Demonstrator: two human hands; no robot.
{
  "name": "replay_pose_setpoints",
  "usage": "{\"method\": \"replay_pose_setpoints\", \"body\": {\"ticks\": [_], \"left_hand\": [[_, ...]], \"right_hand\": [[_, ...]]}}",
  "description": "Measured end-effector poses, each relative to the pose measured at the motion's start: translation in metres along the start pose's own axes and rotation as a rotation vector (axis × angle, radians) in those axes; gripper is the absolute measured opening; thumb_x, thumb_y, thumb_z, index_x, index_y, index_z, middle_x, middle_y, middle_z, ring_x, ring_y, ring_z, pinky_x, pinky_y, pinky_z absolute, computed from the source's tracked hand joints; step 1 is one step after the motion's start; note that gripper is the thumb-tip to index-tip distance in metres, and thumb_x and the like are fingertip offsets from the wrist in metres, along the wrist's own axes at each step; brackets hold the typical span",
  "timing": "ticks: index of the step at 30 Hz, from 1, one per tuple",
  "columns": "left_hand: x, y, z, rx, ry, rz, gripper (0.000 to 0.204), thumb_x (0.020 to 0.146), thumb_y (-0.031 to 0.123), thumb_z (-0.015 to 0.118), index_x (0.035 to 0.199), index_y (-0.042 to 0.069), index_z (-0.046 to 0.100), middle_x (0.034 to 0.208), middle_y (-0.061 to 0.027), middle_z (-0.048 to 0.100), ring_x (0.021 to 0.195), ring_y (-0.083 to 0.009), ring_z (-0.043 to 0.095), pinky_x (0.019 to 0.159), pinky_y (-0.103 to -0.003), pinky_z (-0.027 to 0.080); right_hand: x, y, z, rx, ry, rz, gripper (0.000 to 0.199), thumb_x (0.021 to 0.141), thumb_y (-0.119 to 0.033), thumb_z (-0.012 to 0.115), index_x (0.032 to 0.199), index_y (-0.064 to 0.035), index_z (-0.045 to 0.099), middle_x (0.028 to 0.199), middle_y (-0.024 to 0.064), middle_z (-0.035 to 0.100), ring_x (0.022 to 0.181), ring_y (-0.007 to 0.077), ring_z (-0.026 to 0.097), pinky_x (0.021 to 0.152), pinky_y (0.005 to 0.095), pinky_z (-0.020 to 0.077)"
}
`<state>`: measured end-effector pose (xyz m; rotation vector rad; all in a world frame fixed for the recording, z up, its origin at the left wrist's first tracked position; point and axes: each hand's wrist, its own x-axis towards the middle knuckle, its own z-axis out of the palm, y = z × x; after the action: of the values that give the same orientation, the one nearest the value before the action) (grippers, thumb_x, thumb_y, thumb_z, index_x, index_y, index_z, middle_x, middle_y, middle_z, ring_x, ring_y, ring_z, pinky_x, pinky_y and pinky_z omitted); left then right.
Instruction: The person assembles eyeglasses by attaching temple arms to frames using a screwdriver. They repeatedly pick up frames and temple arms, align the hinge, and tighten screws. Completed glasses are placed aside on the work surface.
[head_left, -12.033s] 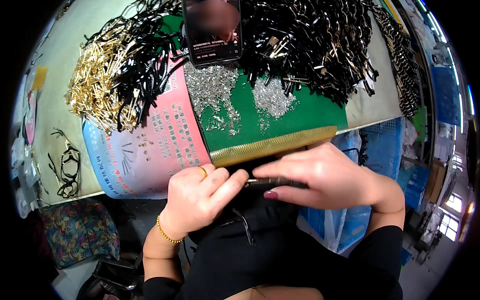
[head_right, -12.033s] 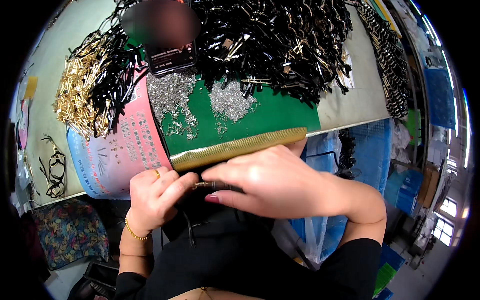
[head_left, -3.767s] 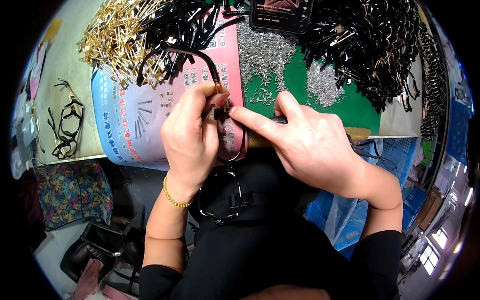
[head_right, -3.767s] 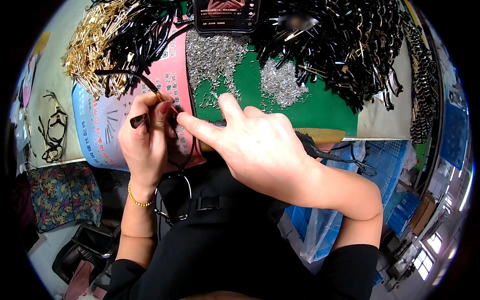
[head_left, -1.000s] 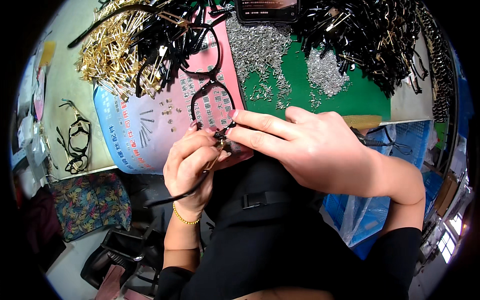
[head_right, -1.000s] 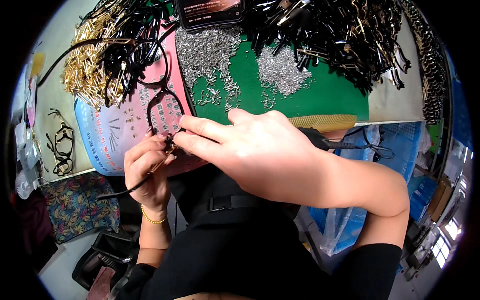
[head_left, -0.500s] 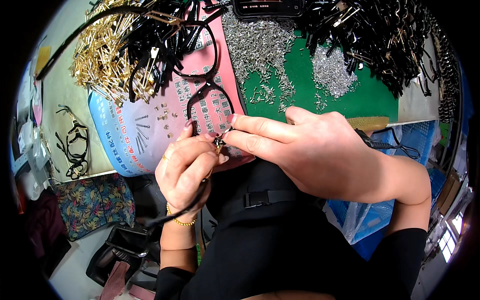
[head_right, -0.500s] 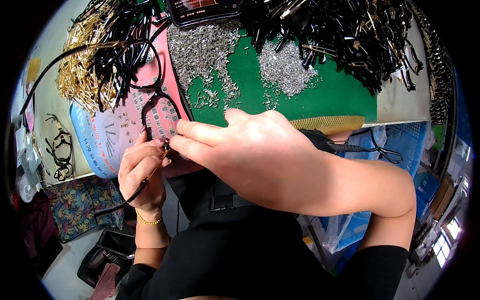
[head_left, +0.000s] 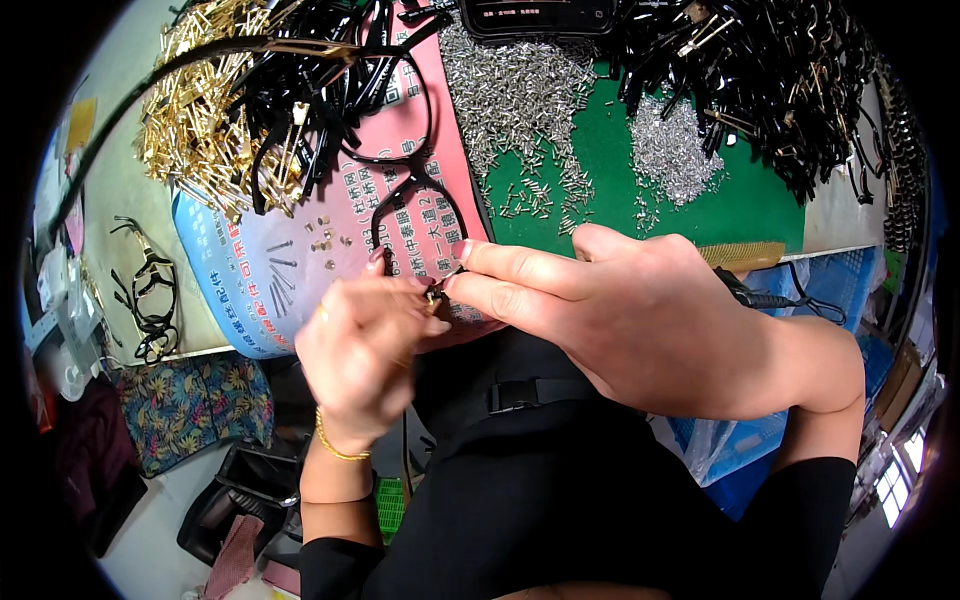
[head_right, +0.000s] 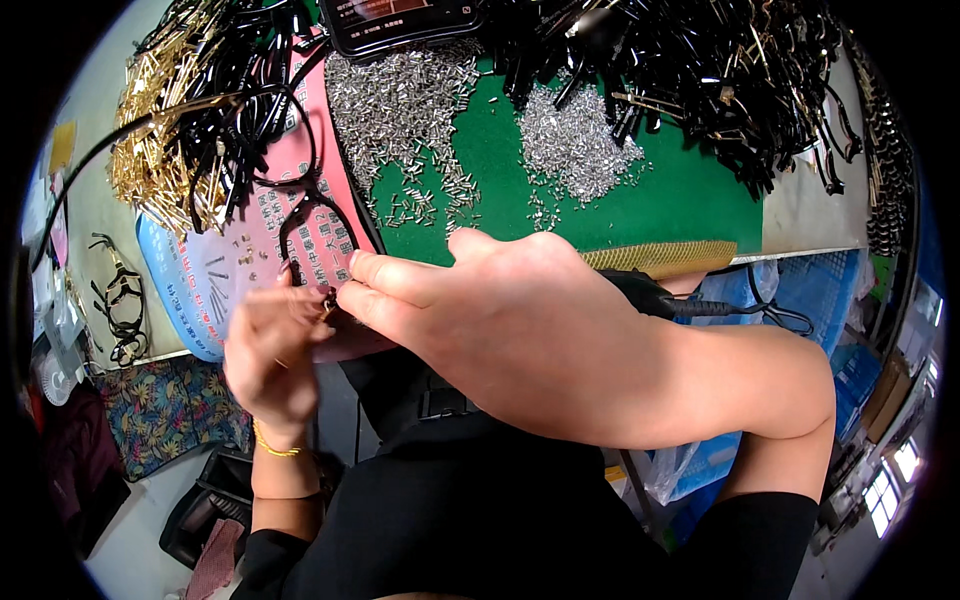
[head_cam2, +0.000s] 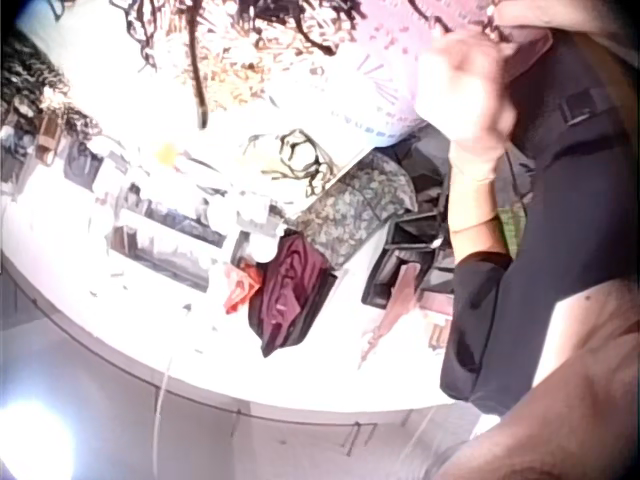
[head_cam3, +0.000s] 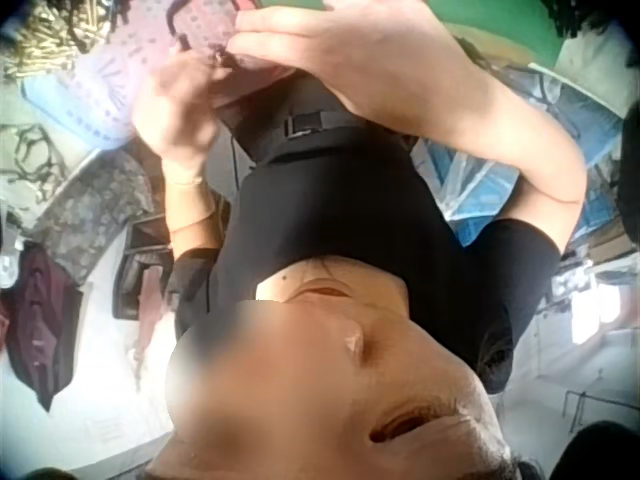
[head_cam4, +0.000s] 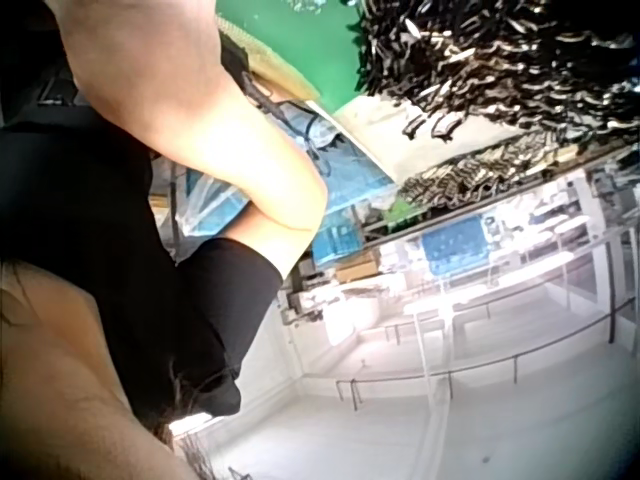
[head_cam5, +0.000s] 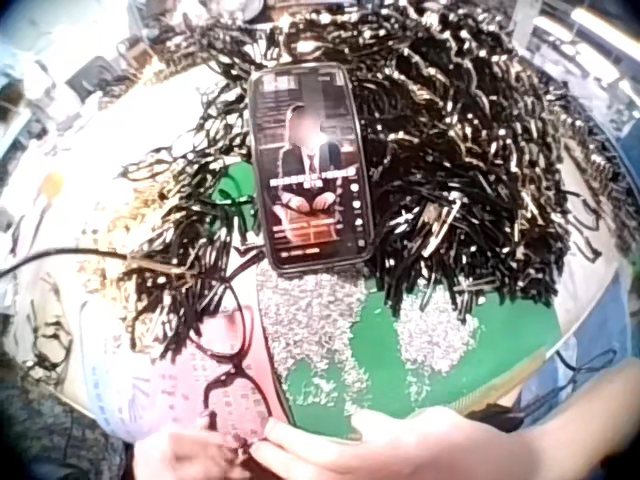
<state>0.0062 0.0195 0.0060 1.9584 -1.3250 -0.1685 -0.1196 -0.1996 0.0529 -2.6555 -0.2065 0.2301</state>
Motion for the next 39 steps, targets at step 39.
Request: {"method": "replay_pose_setpoints", "body": {"ticks": [39], "left_hand": [[-0.006,0.021,-0.099,0.098,0.382,-0.883,0.033,0.095,0.025,0.071,0.116,0.0,0.069,0.099,-0.0163,0.073,0.068,-0.022,0.068,0.065,-0.033,0.054]], "right_hand": [[-0.011,-0.017,-0.005,0.589,0.073,0.386,0.018,0.088,-0.009,0.074,0.101,-0.0004,0.065,0.088,0.0129,0.064,0.078,0.0261,0.064,0.073,0.0329,0.0501]]}}
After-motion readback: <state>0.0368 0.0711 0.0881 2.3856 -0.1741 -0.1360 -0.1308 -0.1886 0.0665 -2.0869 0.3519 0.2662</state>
